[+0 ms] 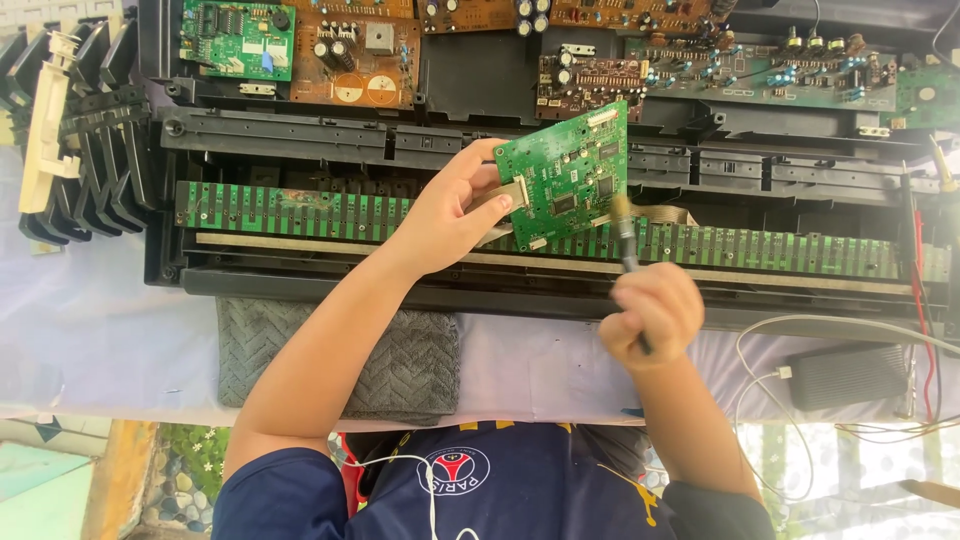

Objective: Cleaning a circuit board from a disassembled electronic keyboard using a small brush.

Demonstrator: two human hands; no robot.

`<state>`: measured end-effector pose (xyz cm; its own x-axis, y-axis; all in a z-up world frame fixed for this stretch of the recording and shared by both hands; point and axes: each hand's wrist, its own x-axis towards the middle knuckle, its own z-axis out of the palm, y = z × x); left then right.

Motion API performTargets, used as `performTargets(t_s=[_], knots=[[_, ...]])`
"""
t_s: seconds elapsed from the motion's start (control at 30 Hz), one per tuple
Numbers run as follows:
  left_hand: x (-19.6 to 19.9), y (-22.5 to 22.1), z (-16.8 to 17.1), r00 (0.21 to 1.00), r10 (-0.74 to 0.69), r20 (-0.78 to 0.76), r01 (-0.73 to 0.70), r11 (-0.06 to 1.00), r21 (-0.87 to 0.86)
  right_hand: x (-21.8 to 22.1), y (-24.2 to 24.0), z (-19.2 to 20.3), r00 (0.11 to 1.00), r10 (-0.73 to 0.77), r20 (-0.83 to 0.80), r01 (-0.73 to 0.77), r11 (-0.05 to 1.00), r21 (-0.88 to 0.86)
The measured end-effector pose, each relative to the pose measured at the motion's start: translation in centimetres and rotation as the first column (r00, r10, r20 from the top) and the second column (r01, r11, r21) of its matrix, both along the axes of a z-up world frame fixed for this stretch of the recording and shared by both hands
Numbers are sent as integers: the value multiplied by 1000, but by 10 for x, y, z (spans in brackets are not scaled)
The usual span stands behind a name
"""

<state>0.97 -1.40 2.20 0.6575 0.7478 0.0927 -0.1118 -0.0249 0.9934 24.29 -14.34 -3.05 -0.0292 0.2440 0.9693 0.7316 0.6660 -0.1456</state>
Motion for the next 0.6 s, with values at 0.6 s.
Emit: performTargets(t_s=[0.6], knots=[[2,1,0,1000,7,-16,-7,1000,8,-55,-13,19,918,369,144,-360,929,-89]])
